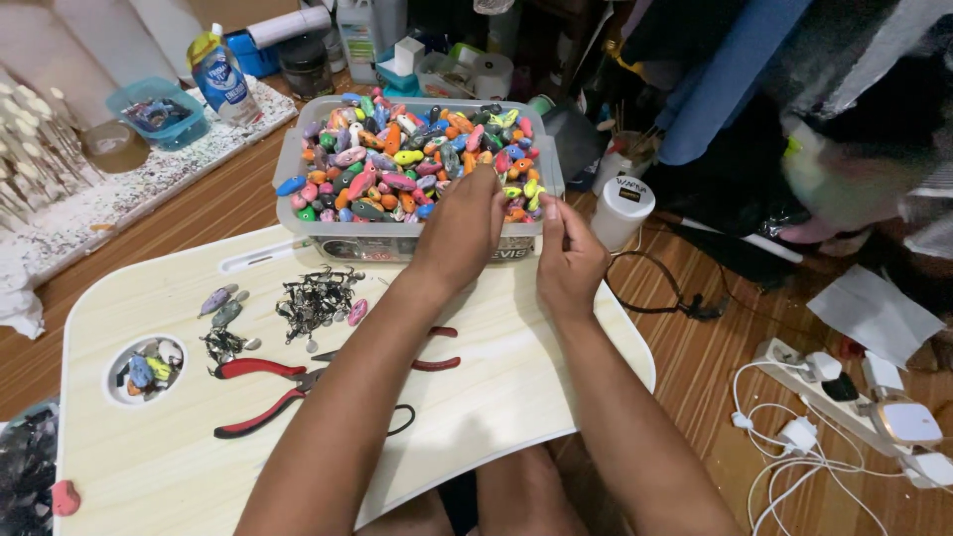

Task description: Assembling a fishing lure by attaching a hook, weight, and soft plastic body using pliers.

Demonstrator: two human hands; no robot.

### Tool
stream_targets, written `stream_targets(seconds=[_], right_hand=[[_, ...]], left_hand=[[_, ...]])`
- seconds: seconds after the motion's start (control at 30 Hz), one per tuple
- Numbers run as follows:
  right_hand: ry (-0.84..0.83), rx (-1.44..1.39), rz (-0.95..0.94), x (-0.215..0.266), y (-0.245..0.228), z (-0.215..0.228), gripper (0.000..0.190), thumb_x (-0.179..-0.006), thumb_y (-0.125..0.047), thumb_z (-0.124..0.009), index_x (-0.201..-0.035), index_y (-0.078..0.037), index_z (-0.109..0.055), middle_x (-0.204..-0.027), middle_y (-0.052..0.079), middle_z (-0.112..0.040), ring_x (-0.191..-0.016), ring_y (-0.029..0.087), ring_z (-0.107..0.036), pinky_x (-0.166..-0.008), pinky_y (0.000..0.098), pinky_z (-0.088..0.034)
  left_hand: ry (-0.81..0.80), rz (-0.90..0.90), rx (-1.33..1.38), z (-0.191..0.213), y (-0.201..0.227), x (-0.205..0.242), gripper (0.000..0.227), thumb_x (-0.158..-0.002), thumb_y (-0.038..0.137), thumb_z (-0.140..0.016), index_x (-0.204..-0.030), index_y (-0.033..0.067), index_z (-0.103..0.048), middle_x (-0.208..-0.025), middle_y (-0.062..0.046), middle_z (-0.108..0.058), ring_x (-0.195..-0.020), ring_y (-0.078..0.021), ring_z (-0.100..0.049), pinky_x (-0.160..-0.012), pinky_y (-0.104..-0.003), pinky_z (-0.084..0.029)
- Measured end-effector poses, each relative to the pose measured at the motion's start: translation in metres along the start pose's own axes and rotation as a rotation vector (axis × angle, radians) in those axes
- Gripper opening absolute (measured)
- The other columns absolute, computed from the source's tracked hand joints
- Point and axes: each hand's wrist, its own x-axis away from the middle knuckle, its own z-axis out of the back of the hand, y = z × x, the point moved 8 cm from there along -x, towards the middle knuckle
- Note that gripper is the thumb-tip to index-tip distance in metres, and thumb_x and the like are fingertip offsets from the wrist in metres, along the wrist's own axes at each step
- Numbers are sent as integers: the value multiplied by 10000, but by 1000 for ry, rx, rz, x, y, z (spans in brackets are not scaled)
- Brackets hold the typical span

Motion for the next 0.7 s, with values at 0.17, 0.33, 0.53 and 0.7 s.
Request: stream_targets(seconds=[0.17,0.33,0.53,0.7], right_hand=[[10,4,63,0,-3,1,192,-1051,-97,-622,-1123,-77,-799,-1047,142,-788,-1045,296,-746,-938,428,-564],[9,-5,169,0,-19,4,188,-1054,-81,-622,-1107,-60,-801,-1019,136,-789,-989,295,-759,-893,412,-574],[-44,-21,265,10,-31,-3,181,-1053,-63,-631,-1093,-35,-805,-969,141,-783,-919,298,-764,-855,399,-579],[-112,-23,359,20,-40,-13,171,-1043,-39,-645,-1066,-15,-813,-839,144,-738,-759,294,-721,-756,387,-562]], left_hand=[[99,71,246,46,23,6,155,-1019,85,-550,-1166,37,-551,-969,-240,-646,-944,-426,-686,-809,-499,-577],[194,108,307,96,25,42,350,-1062,8,-443,-1385,79,-558,-1181,-241,-650,-1124,-450,-663,-899,-517,-588],[132,552,575,118,-16,120,337,-1049,58,-449,-1336,53,-624,-1146,-170,-657,-1046,-254,-691,-846,-367,-603],[225,753,718,121,-44,159,355,-1015,15,-455,-1347,-1,-579,-1110,-158,-641,-941,-206,-712,-798,-296,-626]])
